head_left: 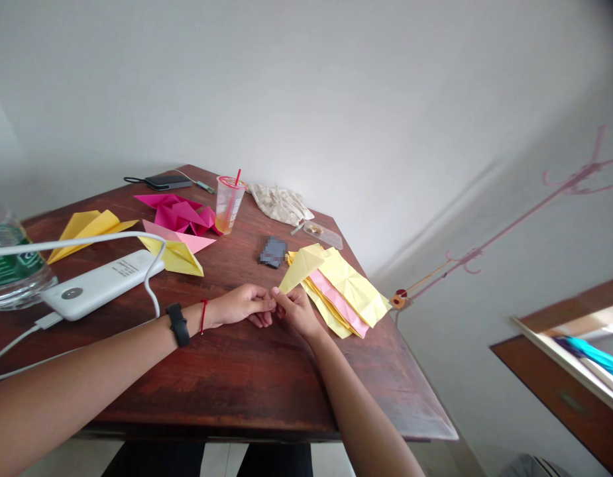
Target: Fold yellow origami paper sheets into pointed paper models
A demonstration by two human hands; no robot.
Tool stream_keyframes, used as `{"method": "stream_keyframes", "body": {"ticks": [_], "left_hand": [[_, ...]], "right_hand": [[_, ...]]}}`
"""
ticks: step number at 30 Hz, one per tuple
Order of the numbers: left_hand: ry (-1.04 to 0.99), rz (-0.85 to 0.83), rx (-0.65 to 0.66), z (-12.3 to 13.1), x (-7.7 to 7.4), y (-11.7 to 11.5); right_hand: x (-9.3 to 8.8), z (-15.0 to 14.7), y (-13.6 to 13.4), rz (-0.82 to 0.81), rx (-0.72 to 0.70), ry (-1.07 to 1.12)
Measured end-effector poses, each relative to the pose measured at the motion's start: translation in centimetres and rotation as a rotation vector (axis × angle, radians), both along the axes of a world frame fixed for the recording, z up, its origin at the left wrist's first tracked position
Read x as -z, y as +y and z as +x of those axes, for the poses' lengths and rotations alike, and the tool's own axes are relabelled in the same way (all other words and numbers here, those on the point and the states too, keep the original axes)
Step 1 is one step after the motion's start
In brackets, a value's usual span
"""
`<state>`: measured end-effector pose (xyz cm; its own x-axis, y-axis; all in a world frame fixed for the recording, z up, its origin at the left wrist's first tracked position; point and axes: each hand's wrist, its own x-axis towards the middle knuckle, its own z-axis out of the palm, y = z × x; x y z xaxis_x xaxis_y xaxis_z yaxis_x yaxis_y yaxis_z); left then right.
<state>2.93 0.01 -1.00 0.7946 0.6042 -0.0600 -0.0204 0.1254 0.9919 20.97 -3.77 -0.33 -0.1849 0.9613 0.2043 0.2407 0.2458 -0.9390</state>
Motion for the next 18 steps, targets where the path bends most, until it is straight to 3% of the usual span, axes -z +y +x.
{"method": "stream_keyframes", "body": {"ticks": [18], "left_hand": [[-0.011, 0.036, -0.021, 0.08, -0.07, -0.19]], "right_hand": [[0.01, -0.11, 0.11, 0.003, 0.029, -0.019]]}}
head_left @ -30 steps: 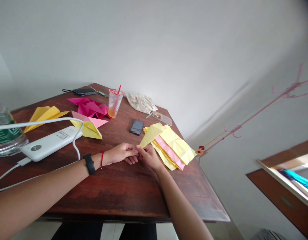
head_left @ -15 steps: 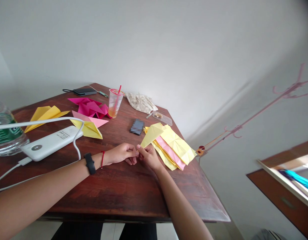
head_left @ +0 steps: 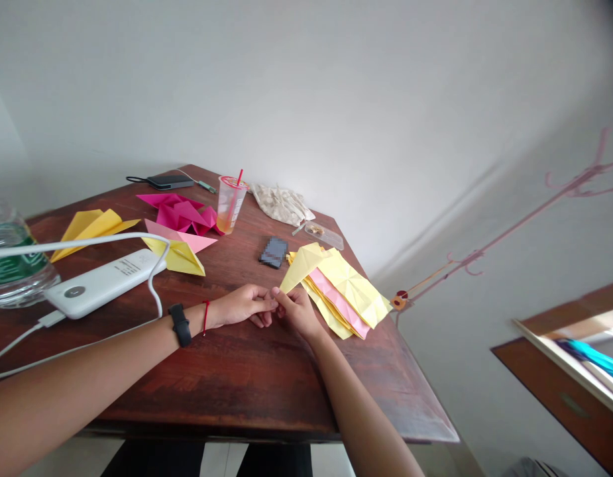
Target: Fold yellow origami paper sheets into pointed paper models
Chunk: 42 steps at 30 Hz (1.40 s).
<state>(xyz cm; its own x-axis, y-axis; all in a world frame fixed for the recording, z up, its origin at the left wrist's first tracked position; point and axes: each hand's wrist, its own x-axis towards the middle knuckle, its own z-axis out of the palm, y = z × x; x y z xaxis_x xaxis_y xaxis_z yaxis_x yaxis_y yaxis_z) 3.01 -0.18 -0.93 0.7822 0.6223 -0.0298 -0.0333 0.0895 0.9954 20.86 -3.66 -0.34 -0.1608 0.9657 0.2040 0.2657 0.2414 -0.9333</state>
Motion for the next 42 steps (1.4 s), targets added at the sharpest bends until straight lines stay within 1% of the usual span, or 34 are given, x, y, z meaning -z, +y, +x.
{"method": "stream_keyframes", "body": {"ticks": [12, 21, 25, 30, 33, 37, 42], "left_hand": [[0.003, -0.02, -0.001, 0.01, -0.31, -0.23], [0.023, -0.005, 0.003, 0.1, 0.38, 0.07], [0.022, 0.002, 0.02, 0.03, 0.39, 0.09], [0.021, 0.003, 0.004, 0.02, 0.19, -0.11], [0.022, 0.006, 0.012, 0.02, 0.14, -0.13], [0.026, 0.041, 0.055, -0.04, -0.03, -0.19], [0.03, 0.06, 0.069, -0.11, -0.42, -0.46]], "right_hand": [[-0.14, -0.14, -0.11, -0.055, -0.037, 0.015], [-0.06, -0.3, -0.12, -0.048, -0.03, 0.023], [-0.02, -0.31, -0.07, -0.052, 0.039, 0.069], [-0.59, -0.53, -0.18, 0.004, 0.17, 0.148], [-0.83, -0.72, -0.28, -0.001, 0.194, 0.182], [-0.84, -0.74, -0.39, -0.029, 0.222, 0.186], [-0.8, -0.57, -0.38, -0.009, 0.254, 0.206]]}}
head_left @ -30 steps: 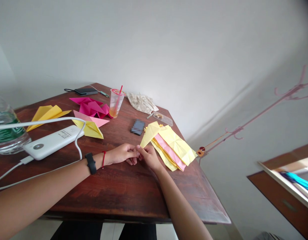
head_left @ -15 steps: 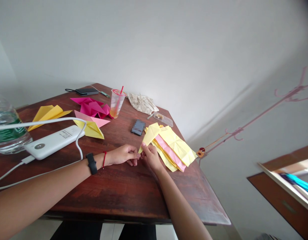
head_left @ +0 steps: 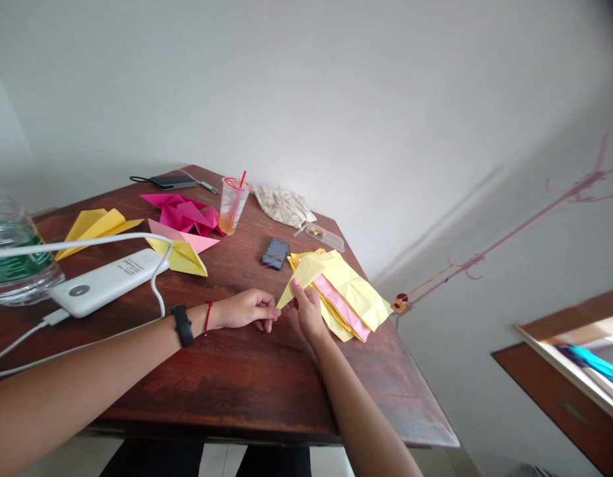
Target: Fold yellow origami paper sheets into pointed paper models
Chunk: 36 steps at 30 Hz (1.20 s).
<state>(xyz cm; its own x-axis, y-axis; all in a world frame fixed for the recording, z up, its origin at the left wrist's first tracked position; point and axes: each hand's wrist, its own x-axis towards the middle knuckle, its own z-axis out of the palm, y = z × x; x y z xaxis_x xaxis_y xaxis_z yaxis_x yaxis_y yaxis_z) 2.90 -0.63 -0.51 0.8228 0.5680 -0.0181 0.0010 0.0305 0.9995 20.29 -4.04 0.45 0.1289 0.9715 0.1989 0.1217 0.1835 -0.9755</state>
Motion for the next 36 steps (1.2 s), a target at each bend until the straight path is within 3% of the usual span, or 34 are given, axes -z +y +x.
{"method": "stream_keyframes", "body": {"ticks": [11, 21, 28, 36], "left_hand": [[-0.029, -0.058, -0.047, 0.1, 0.1, 0.1], [-0.058, -0.088, -0.209, 0.2, -0.1, -0.3], [-0.07, 0.005, -0.333, 0.2, -0.5, -0.1], [0.048, 0.069, -0.328, 0.4, -0.7, -0.3]], "right_hand": [[0.5, 0.8, 0.6, 0.064, 0.06, -0.148], [0.6, 1.4, 1.1, 0.092, 0.052, 0.076], [0.5, 1.8, 1.6, 0.111, 0.031, 0.014], [0.9, 2.4, 2.5, 0.05, -0.061, 0.034]]}}
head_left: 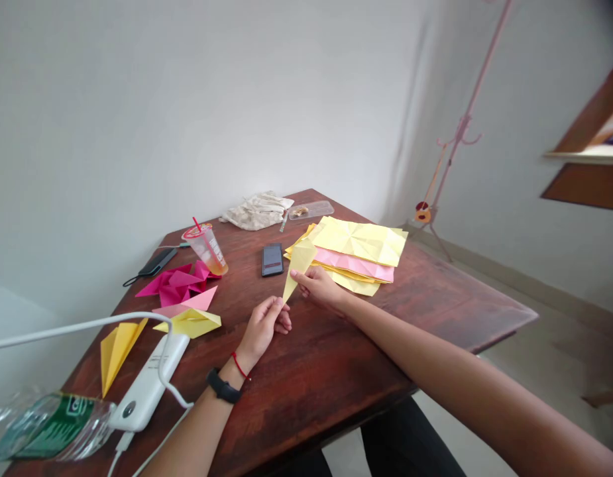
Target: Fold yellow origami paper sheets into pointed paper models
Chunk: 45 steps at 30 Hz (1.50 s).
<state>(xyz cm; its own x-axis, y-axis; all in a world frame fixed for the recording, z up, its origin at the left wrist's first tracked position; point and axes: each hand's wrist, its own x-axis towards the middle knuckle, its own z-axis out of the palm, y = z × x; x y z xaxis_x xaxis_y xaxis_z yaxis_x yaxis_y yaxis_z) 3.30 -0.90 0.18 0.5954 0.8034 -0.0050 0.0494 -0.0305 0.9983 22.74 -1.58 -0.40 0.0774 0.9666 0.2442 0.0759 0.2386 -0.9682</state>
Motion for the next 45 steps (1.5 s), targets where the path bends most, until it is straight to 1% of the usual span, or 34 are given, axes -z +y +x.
{"method": "stream_keyframes", "body": {"ticks": [5, 7, 9, 12, 19, 21, 27, 30, 36, 42, 45], "left_hand": [[0.074, 0.06, 0.001, 0.0, 0.1, 0.3], [0.075, 0.039, -0.009, 0.0, 0.2, 0.5], [0.065, 0.008, -0.033, 0.1, 0.2, 0.5], [0.049, -0.001, -0.054, 0.2, 0.2, 0.4], [0.068, 0.097, -0.027, 0.3, 0.0, -0.1], [0.054, 0.108, -0.031, 0.4, 0.1, 0.0], [0.047, 0.064, -0.048, 0.1, 0.5, 0.3], [0.054, 0.03, -0.058, 0.0, 0.4, 0.3], [0.105, 0.089, -0.03, 0.2, -0.2, 0.0], [0.094, 0.093, -0.005, 0.1, 0.0, 0.0], [0.088, 0.097, 0.004, 0.0, 0.0, 0.1]], "right_hand": [[0.2, 0.0, -0.2, -0.045, -0.156, 0.015], [0.3, -0.1, -0.2, -0.051, -0.196, -0.001], [0.3, -0.2, -0.3, -0.051, -0.205, -0.015], [0.1, 0.0, -0.3, -0.038, -0.172, -0.015], [-0.6, 0.9, 0.3, 0.006, 0.008, 0.0], [-0.7, 1.0, 0.4, 0.01, 0.035, -0.025], [-0.7, 1.2, 0.4, 0.029, 0.046, -0.083], [-0.5, 1.3, 0.5, 0.044, 0.038, -0.091], [0.0, 0.9, 0.6, 0.046, -0.008, -0.043], [-0.1, 1.1, 0.6, 0.063, 0.072, 0.013], [-0.3, 1.4, 0.7, 0.081, 0.067, 0.011]]}}
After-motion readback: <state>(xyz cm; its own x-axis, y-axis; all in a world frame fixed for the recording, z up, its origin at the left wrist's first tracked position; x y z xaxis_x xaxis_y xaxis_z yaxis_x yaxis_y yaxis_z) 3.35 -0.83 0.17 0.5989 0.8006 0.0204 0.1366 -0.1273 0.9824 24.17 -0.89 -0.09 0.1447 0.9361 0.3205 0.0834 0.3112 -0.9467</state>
